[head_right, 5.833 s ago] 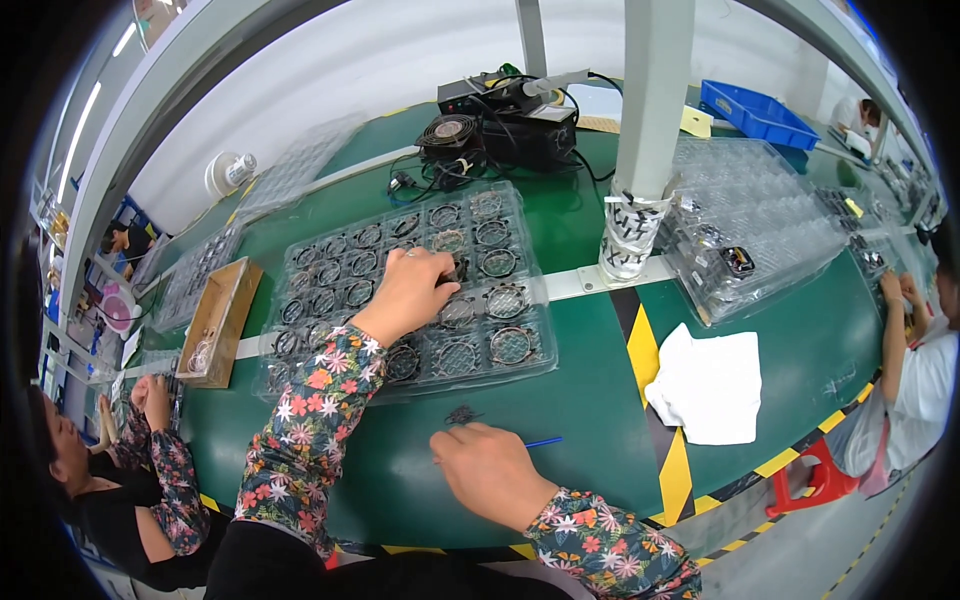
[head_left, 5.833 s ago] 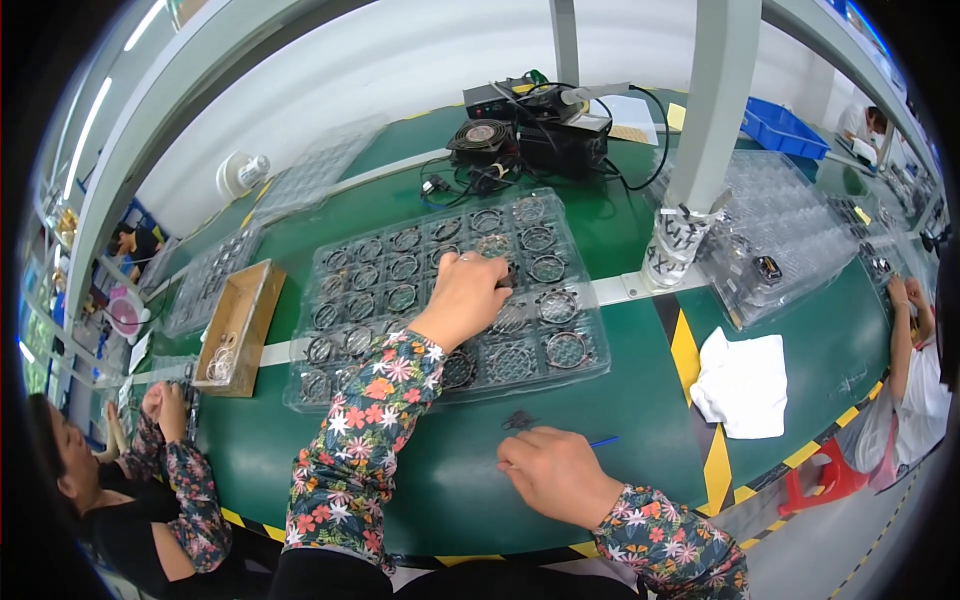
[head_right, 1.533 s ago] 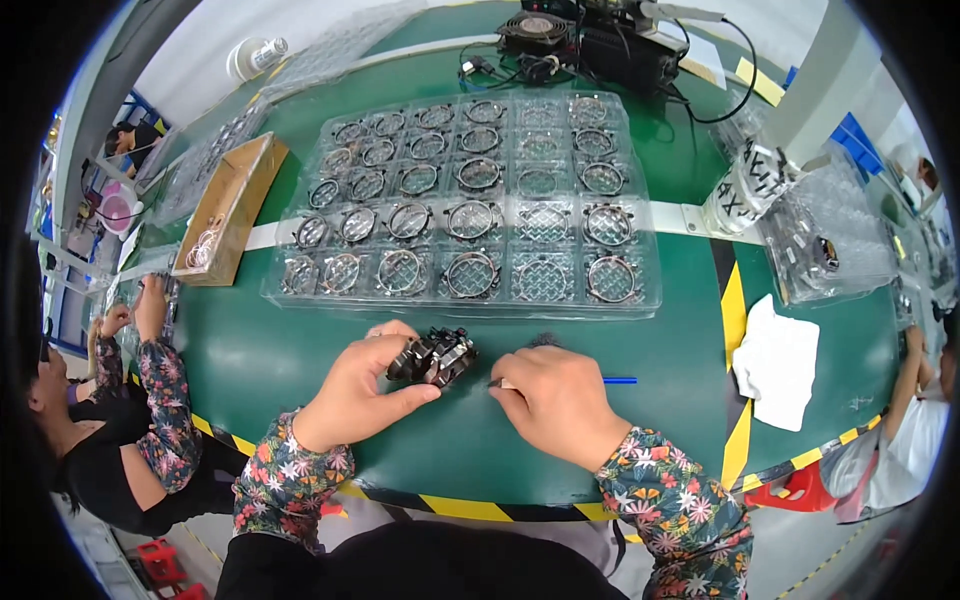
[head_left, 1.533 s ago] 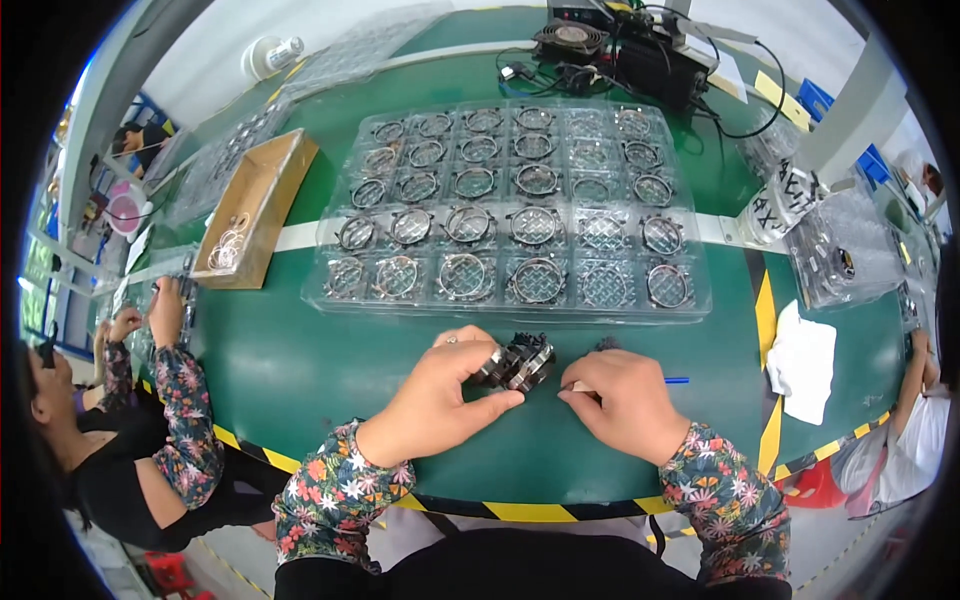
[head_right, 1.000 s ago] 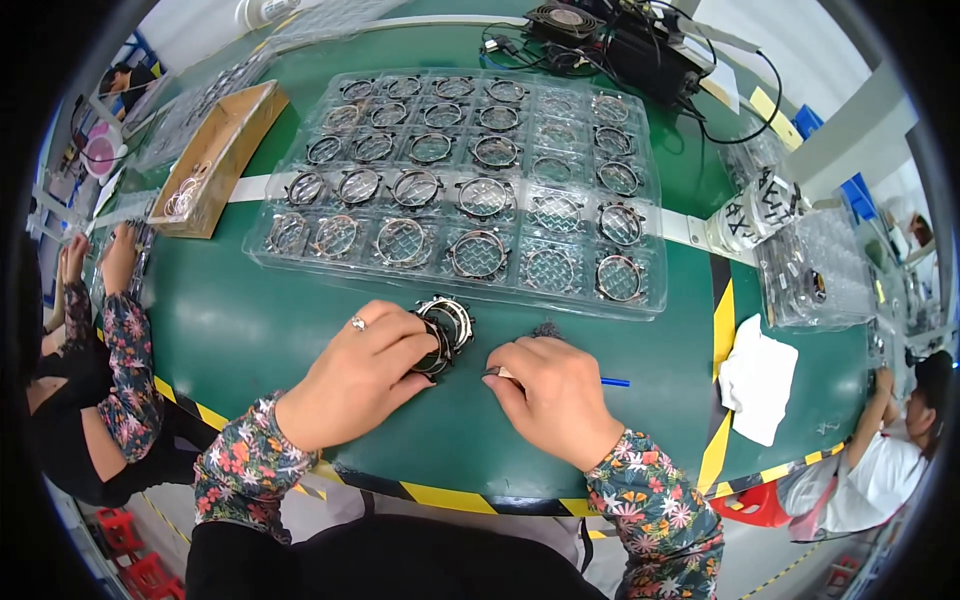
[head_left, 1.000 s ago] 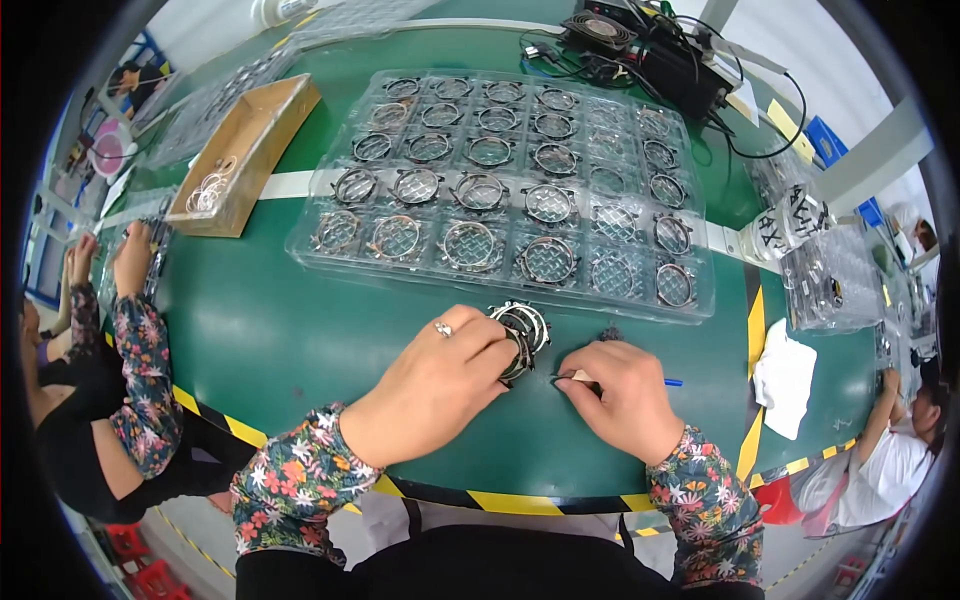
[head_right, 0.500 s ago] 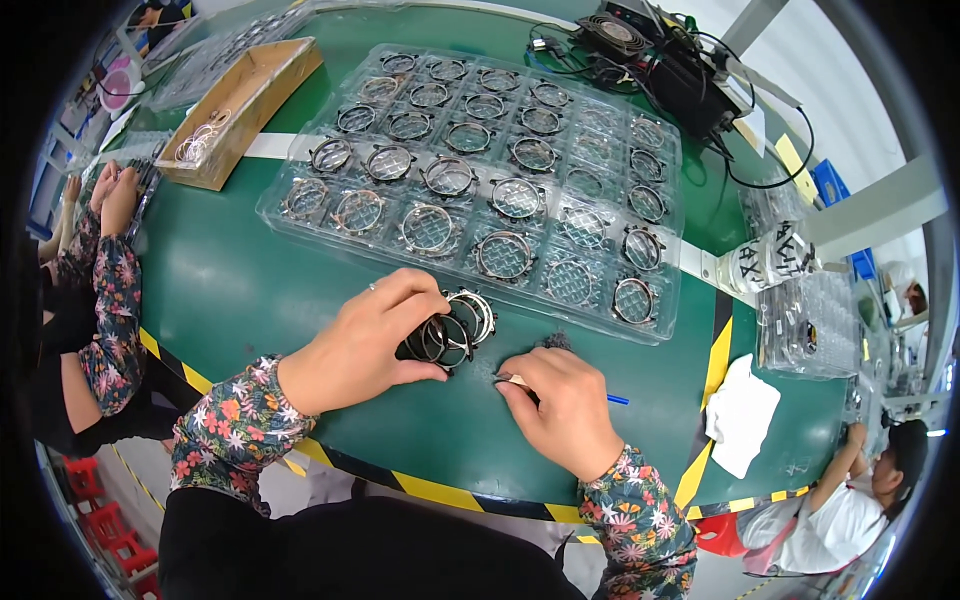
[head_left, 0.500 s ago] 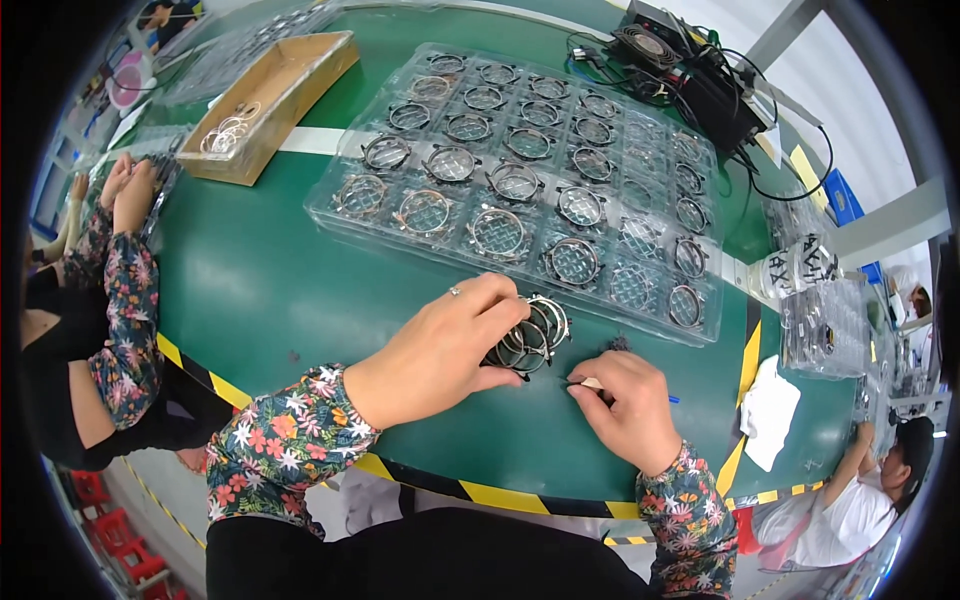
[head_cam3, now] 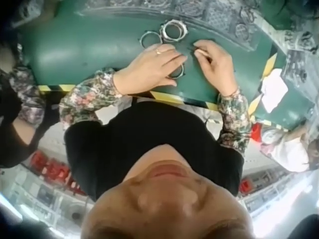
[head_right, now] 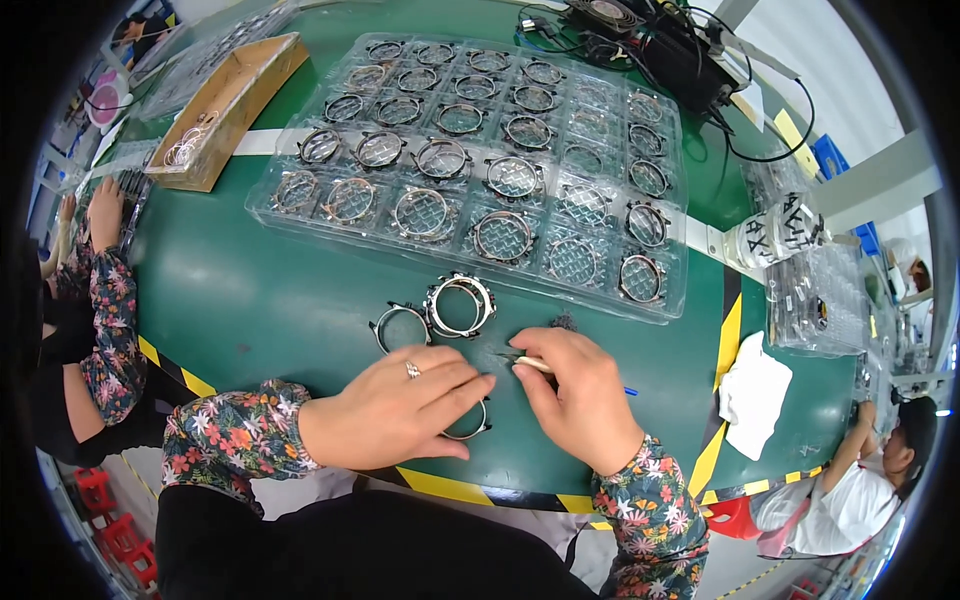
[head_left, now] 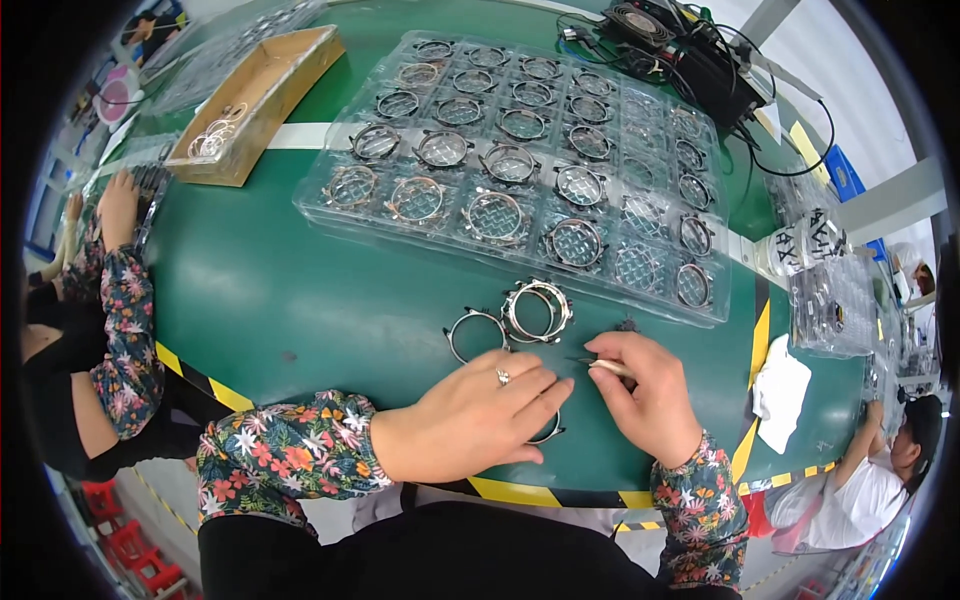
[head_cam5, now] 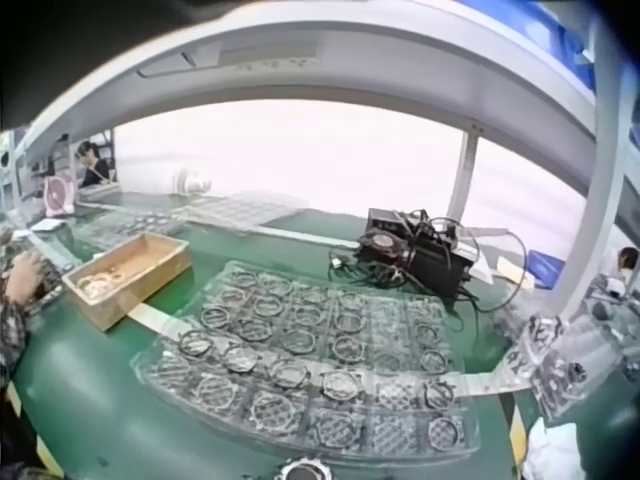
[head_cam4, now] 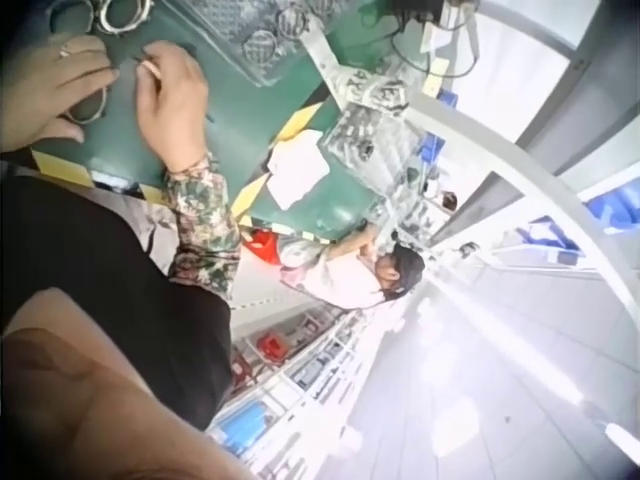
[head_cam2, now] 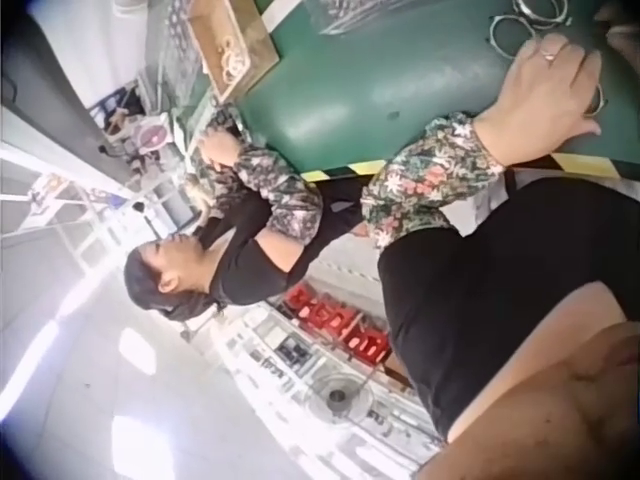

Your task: The person assembles circular electronic components by hand at a factory workbench, using a small pick tool to manipulate plastic rings and circular cases from component trays.

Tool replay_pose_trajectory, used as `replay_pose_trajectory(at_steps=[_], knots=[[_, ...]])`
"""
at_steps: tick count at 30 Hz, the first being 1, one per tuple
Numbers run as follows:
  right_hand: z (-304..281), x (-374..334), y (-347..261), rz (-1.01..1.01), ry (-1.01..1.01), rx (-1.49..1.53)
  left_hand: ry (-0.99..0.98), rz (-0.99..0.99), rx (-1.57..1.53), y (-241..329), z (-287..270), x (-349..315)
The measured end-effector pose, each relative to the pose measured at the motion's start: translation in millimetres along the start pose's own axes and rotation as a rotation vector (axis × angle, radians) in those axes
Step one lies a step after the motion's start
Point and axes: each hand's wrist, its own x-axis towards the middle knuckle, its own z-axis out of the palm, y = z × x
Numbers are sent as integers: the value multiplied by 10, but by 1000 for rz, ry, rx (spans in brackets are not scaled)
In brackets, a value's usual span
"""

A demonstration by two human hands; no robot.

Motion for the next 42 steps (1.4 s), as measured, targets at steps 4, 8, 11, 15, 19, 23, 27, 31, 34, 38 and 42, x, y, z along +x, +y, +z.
replay_pose_trajectory(at_steps=[4,8,11,15,19,23,27,31,34,38,42], knots=[[-23,-30,22,-32,-6,-69,-49,-117,89,-15,-136,28],[-30,-42,-68,-7,-69,-40,-48,-151,36,-100,-213,8],[12,-82,-81,-73,-45,9,-44,-124,31,-119,-202,15],[37,-90,-104,-84,-56,27,-49,-131,16,-123,-179,4],[44,-114,-108,-90,-78,30,-38,-129,7,-95,-176,8],[51,-115,-100,-89,-76,17,-33,-133,5,-93,-165,16],[46,-103,-83,-80,-77,12,-36,-139,8,-77,-167,39],[58,-96,-82,-119,-68,0,-37,-138,20,-69,-182,25],[62,-103,-76,-112,-73,6,-39,-137,24,-71,-167,22],[73,-106,-69,-143,-59,-8,-38,-144,12,-60,-166,26],[77,-103,-71,-154,-51,-7,-45,-148,16,-55,-168,28]])
